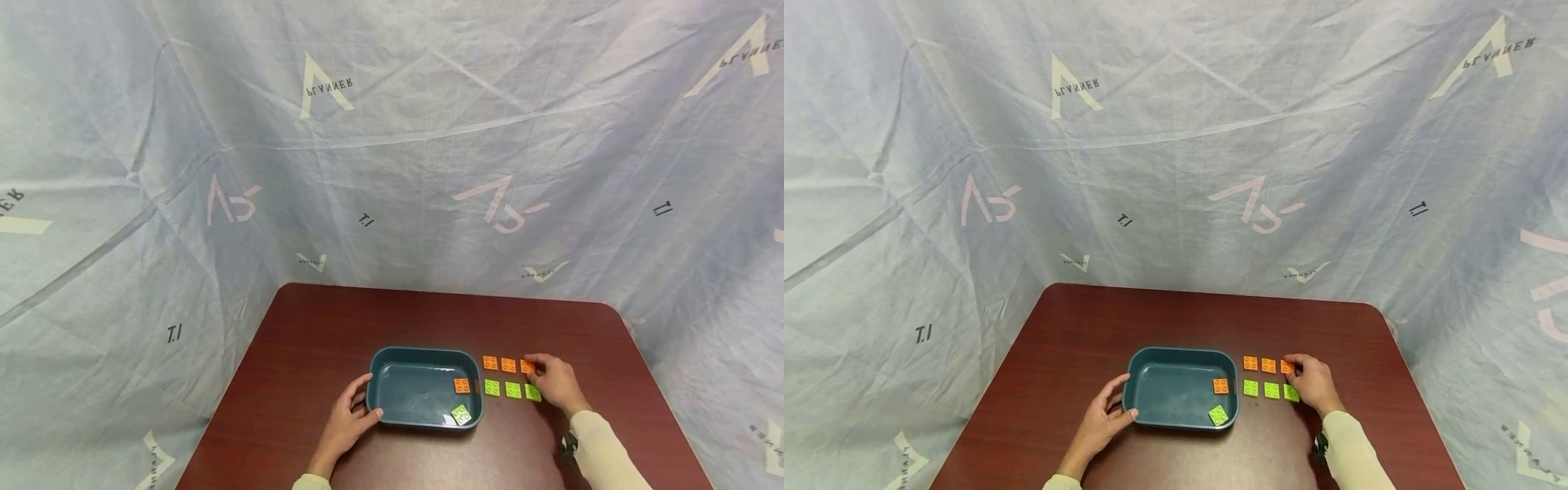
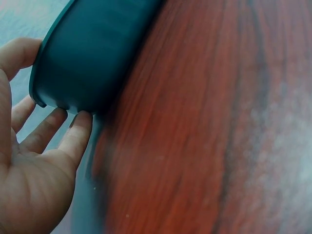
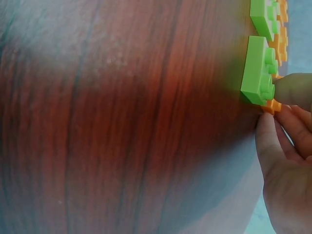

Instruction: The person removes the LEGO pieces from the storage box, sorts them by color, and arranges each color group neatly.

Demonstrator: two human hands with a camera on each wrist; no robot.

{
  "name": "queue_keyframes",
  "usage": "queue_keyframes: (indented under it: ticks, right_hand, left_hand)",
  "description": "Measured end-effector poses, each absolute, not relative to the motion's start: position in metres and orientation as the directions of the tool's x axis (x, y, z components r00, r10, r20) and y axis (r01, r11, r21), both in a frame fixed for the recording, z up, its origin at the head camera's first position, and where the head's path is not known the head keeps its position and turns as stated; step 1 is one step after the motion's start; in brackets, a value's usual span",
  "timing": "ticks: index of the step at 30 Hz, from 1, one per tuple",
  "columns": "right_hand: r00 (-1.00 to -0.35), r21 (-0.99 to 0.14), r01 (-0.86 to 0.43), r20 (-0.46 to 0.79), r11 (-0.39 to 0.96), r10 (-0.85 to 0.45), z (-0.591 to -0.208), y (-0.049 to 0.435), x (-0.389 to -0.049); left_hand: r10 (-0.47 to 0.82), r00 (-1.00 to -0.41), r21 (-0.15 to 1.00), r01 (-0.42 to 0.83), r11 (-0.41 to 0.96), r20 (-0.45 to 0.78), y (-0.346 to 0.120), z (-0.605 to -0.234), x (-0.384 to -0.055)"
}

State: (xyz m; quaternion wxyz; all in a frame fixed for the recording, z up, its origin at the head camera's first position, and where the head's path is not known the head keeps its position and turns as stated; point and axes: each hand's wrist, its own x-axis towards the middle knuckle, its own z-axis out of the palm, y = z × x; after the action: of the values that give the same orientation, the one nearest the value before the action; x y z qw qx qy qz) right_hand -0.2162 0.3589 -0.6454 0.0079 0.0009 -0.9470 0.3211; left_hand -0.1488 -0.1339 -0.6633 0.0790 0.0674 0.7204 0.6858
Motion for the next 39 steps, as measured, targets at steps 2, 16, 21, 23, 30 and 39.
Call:
queue_keyframes:
  ticks: [2,16,21,23,30,39]
  right_hand:
    - [-1.000,-0.612,-0.004,0.012,0.791,0.003,-0.644,0.359,-0.216]
    - [-1.000,-0.677,0.010,0.010,0.736,0.022,-0.629,0.354,-0.211]
    - [-0.999,-0.694,-0.029,0.046,0.720,0.004,-0.618,0.348,-0.210]
    - [-0.998,-0.696,-0.047,0.056,0.717,-0.011,-0.610,0.343,-0.209]
    - [-0.992,-0.691,-0.125,0.112,0.712,-0.065,-0.590,0.321,-0.206]
    - [-0.960,-0.668,-0.279,0.176,0.690,-0.219,-0.576,0.285,-0.204]
  left_hand:
    - [0.204,-0.979,0.999,-0.012,0.047,-0.021,-0.134,-0.663,-0.149]
    - [0.205,-0.979,1.000,0.006,0.023,0.001,-0.134,-0.663,-0.148]
    - [0.195,-0.981,1.000,0.015,0.023,0.010,-0.135,-0.663,-0.147]
    - [0.193,-0.981,0.999,0.020,0.025,0.015,-0.135,-0.663,-0.147]
    - [0.190,-0.982,0.998,0.001,0.059,-0.010,-0.134,-0.663,-0.148]
    - [0.198,-0.980,0.998,-0.004,0.066,-0.017,-0.135,-0.665,-0.149]
